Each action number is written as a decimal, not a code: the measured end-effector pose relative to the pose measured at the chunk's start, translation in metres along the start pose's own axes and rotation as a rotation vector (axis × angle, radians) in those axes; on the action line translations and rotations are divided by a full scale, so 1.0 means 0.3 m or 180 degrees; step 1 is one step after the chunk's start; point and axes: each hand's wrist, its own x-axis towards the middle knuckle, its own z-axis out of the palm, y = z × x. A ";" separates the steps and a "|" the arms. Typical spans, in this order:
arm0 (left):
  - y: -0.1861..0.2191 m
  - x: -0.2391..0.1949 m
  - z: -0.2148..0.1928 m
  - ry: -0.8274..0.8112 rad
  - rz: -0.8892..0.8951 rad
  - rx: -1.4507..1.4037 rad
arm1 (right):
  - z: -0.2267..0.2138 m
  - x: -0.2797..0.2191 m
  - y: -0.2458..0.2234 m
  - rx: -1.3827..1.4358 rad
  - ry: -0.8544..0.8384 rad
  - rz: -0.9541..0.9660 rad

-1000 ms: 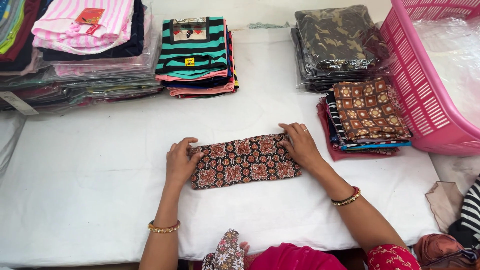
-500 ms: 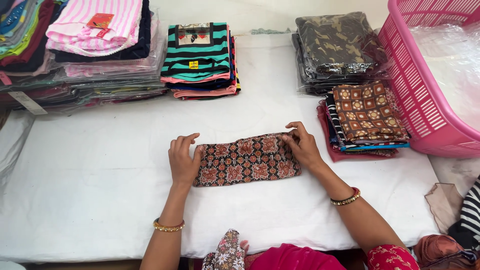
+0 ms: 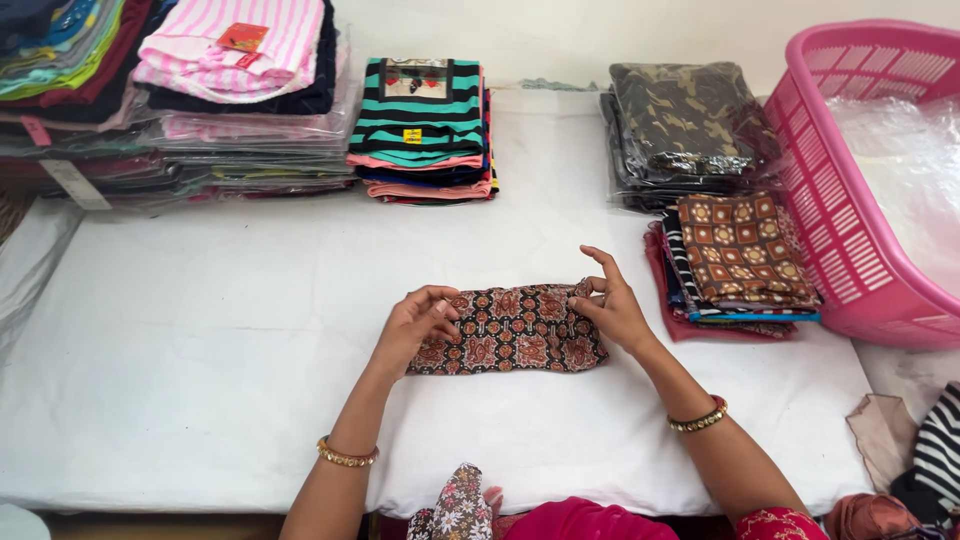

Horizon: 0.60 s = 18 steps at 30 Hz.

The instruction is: The person folds several pieces of patterned and solid-colored fabric on a white surface. They smooth each item, fold it into a compact rectangle, and place it into a pink basket. The person handles multiple items one at a time, including zebra-print, purple, and brown-patterned fabrics.

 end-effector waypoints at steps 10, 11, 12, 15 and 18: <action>-0.005 -0.008 -0.039 -0.0191 -0.1009 -0.0299 | 0.339 0.024 -0.329 0.1652 -0.1471 -0.0303; -0.039 0.003 -0.048 -0.0165 -0.0999 -0.0293 | 0.349 0.034 -0.314 0.1655 -0.1495 -0.0318; -0.072 0.014 -0.058 -0.0119 -0.0866 -0.0367 | 0.360 0.044 -0.300 0.1655 -0.1476 -0.0548; -0.092 0.016 -0.058 -0.0123 -0.0578 -0.0338 | 0.349 0.055 -0.239 0.1600 -0.1368 -0.0729; -0.014 -0.003 -0.050 -0.0102 -0.0491 0.0202 | 0.302 0.052 -0.162 0.1390 -0.1128 -0.0630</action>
